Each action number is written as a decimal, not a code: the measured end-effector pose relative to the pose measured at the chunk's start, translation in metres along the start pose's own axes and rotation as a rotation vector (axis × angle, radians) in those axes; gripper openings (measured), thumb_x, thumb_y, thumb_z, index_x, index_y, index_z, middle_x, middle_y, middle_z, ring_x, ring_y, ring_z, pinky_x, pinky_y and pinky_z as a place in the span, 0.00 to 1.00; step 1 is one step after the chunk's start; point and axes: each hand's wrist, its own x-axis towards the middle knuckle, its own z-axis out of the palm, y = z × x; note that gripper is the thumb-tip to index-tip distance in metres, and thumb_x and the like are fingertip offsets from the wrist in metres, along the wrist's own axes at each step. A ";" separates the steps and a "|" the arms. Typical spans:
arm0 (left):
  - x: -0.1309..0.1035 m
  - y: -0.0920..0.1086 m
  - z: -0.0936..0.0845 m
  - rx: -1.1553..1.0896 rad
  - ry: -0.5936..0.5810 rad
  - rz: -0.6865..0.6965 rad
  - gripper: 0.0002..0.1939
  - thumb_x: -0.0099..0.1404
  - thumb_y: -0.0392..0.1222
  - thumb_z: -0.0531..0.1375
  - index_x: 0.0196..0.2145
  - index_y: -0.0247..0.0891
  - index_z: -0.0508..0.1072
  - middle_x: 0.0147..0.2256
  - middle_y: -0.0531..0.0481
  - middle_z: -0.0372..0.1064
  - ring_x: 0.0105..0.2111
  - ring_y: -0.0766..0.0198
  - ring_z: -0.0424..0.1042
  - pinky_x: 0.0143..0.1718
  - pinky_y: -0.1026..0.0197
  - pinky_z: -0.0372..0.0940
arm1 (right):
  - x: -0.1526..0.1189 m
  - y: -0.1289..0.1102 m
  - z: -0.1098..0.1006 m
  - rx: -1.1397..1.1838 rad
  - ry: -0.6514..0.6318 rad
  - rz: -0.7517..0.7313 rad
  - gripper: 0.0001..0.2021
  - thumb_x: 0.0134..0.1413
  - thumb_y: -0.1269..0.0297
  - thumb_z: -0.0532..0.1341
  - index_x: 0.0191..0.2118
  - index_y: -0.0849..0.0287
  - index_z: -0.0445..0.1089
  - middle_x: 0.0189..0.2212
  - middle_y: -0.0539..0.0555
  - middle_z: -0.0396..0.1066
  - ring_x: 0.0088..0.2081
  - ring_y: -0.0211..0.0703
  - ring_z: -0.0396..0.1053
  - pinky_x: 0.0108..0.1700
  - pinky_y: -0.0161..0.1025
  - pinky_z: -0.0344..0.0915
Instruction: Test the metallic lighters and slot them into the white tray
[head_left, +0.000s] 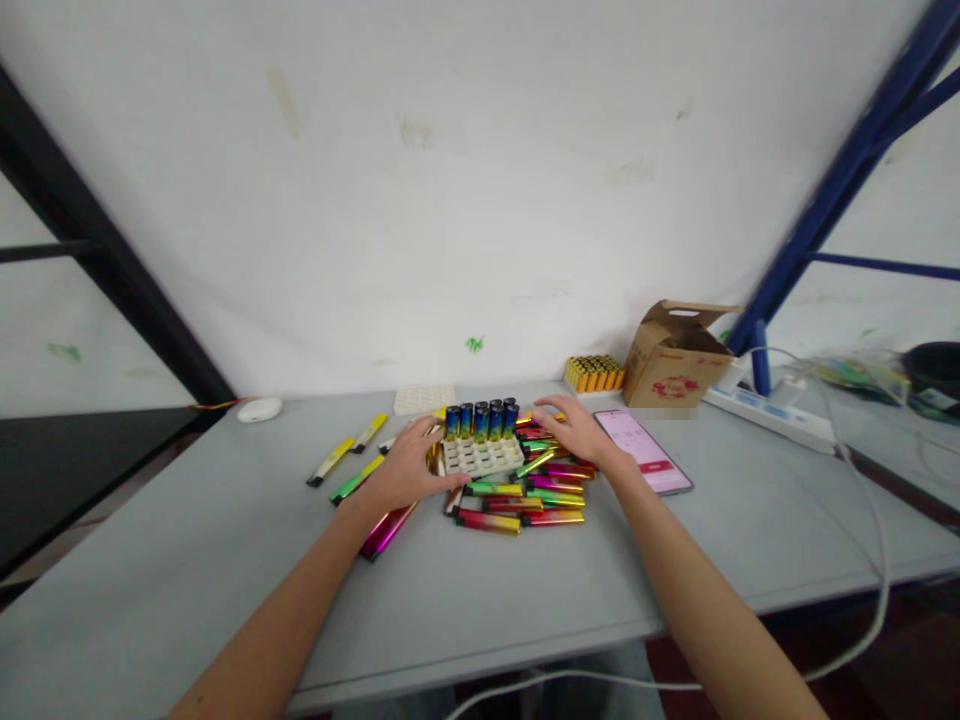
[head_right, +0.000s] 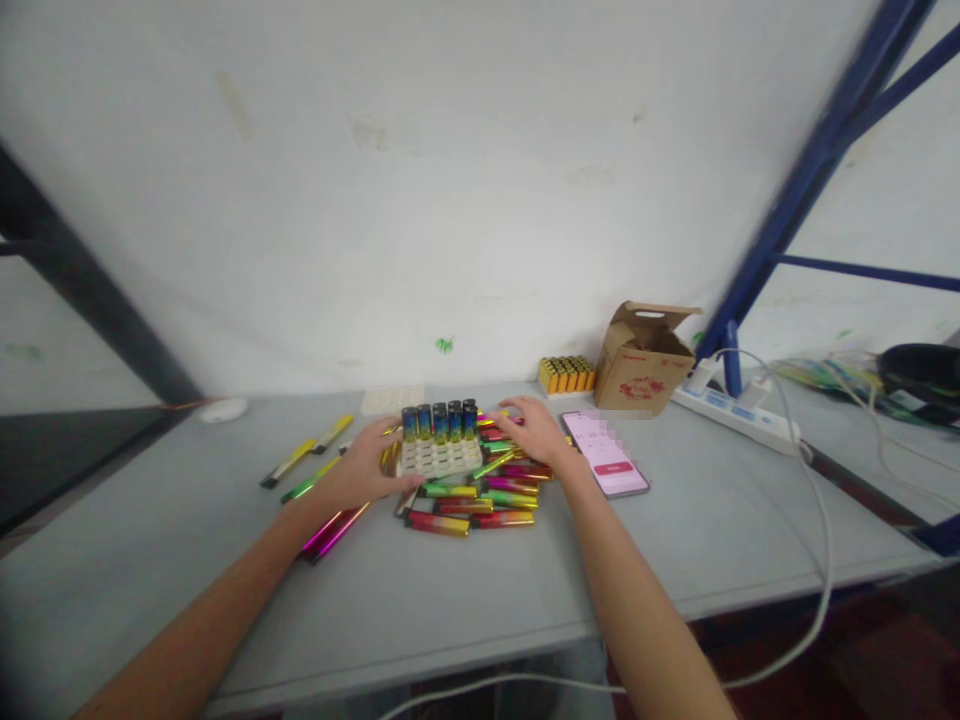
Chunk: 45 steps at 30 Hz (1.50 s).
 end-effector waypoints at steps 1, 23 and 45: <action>0.000 0.000 0.001 0.011 -0.001 -0.003 0.40 0.52 0.69 0.60 0.51 0.35 0.71 0.56 0.35 0.62 0.57 0.42 0.60 0.58 0.42 0.57 | 0.001 0.004 0.000 -0.011 0.035 0.062 0.22 0.64 0.53 0.49 0.45 0.63 0.73 0.45 0.62 0.74 0.48 0.50 0.69 0.53 0.46 0.62; -0.003 0.001 -0.008 0.078 -0.045 -0.008 0.41 0.50 0.69 0.60 0.52 0.36 0.71 0.57 0.36 0.62 0.60 0.39 0.56 0.60 0.39 0.50 | 0.000 -0.010 0.024 -0.203 -0.054 -0.095 0.15 0.62 0.60 0.54 0.47 0.60 0.73 0.44 0.59 0.73 0.48 0.47 0.65 0.53 0.45 0.58; -0.008 -0.029 -0.014 0.095 0.018 -0.152 0.30 0.66 0.60 0.49 0.58 0.39 0.66 0.59 0.41 0.62 0.61 0.48 0.57 0.62 0.43 0.50 | -0.003 -0.014 0.021 -0.005 -0.014 0.009 0.24 0.66 0.53 0.41 0.46 0.58 0.71 0.48 0.60 0.73 0.52 0.50 0.68 0.57 0.47 0.59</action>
